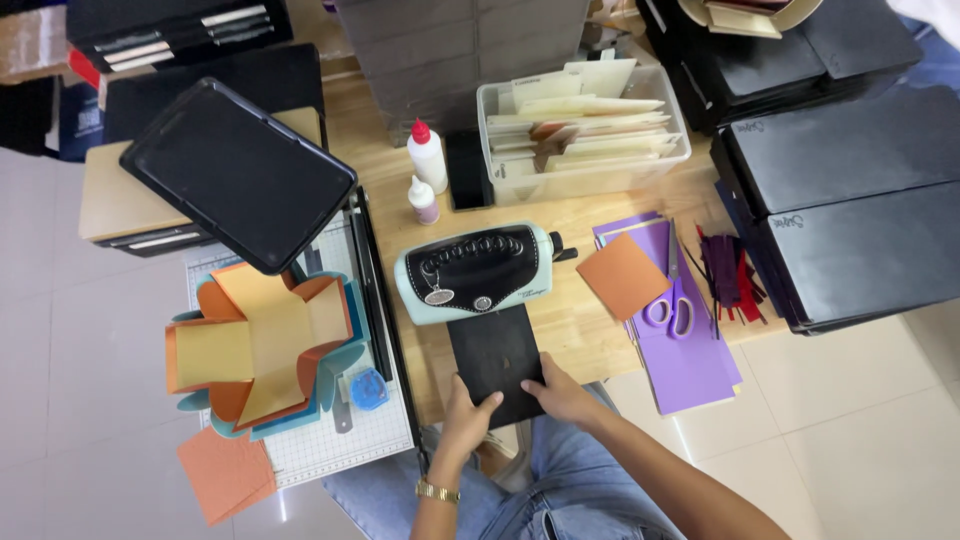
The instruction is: Embossing paper using a manual die-cutting and embossing machine
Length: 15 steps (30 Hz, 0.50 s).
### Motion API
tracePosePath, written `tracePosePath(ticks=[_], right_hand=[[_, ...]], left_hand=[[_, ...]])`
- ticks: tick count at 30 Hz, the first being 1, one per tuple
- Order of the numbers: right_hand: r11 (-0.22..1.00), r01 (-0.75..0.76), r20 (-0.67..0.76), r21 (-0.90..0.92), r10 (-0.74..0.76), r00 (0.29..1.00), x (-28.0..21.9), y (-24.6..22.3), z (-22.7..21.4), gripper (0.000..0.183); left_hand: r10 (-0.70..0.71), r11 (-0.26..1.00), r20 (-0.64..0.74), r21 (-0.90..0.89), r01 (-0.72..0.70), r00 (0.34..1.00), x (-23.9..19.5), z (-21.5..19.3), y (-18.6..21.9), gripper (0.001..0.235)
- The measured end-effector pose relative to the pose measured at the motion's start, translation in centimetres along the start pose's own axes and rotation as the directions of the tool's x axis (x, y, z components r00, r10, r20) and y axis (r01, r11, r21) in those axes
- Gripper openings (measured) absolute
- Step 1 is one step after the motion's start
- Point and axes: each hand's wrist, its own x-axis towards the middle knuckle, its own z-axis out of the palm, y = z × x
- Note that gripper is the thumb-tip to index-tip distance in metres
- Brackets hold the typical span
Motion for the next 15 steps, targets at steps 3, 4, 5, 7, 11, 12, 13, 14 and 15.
tracePosePath(ticks=[3, 4, 5, 7, 11, 12, 13, 14, 15], right_hand=[[0.999, 0.007, 0.006, 0.038, -0.007, 1.0, 0.6, -1.6, -0.4, 0.051], [0.998, -0.01, 0.006, 0.065, 0.01, 1.0, 0.6, -2.4, -0.6, 0.05], [0.995, -0.027, 0.007, 0.091, 0.027, 1.0, 0.5, -3.1, -0.8, 0.048], [0.994, -0.011, -0.001, 0.107, 0.011, 1.0, 1.2, -3.8, -1.0, 0.049], [0.998, 0.033, 0.013, -0.044, -0.033, 0.999, 1.2, -6.7, -2.8, 0.057], [0.998, 0.034, 0.011, -0.048, -0.033, 0.999, 0.5, -7.9, -3.7, 0.057], [0.977, 0.025, 0.067, -0.213, -0.011, 0.998, -0.3, -9.2, -4.6, 0.063], [0.928, 0.029, 0.117, -0.372, 0.016, 0.993, -0.9, -10.6, -5.5, 0.07], [0.926, 0.033, 0.113, -0.376, 0.011, 0.994, -0.7, -11.1, -6.6, 0.07]], left_hand=[[-0.014, 0.999, 0.031, -0.041, 0.015, 0.999, 0.2, -1.3, 2.0, 0.049], [-0.013, 0.998, 0.042, -0.053, 0.015, 0.999, 0.4, -1.5, 2.3, 0.051], [-0.011, 0.998, 0.053, -0.065, 0.014, 0.999, 0.5, -1.7, 2.6, 0.053], [0.019, 0.996, 0.053, -0.091, -0.014, 0.998, 2.3, -1.9, 2.2, 0.053], [-0.008, 0.992, 0.102, -0.121, 0.02, 0.995, 1.2, -3.4, 6.7, 0.098], [-0.005, 0.992, 0.103, -0.125, 0.017, 0.995, 1.4, -3.5, 6.5, 0.098], [-0.003, 0.992, 0.111, -0.122, 0.017, 0.994, 1.6, -3.6, 6.3, 0.098], [0.002, 0.993, 0.115, -0.118, 0.012, 0.993, 2.0, -3.9, 6.2, 0.099], [0.009, 0.993, 0.113, -0.121, 0.004, 0.994, 2.8, -3.4, 4.7, 0.099]])
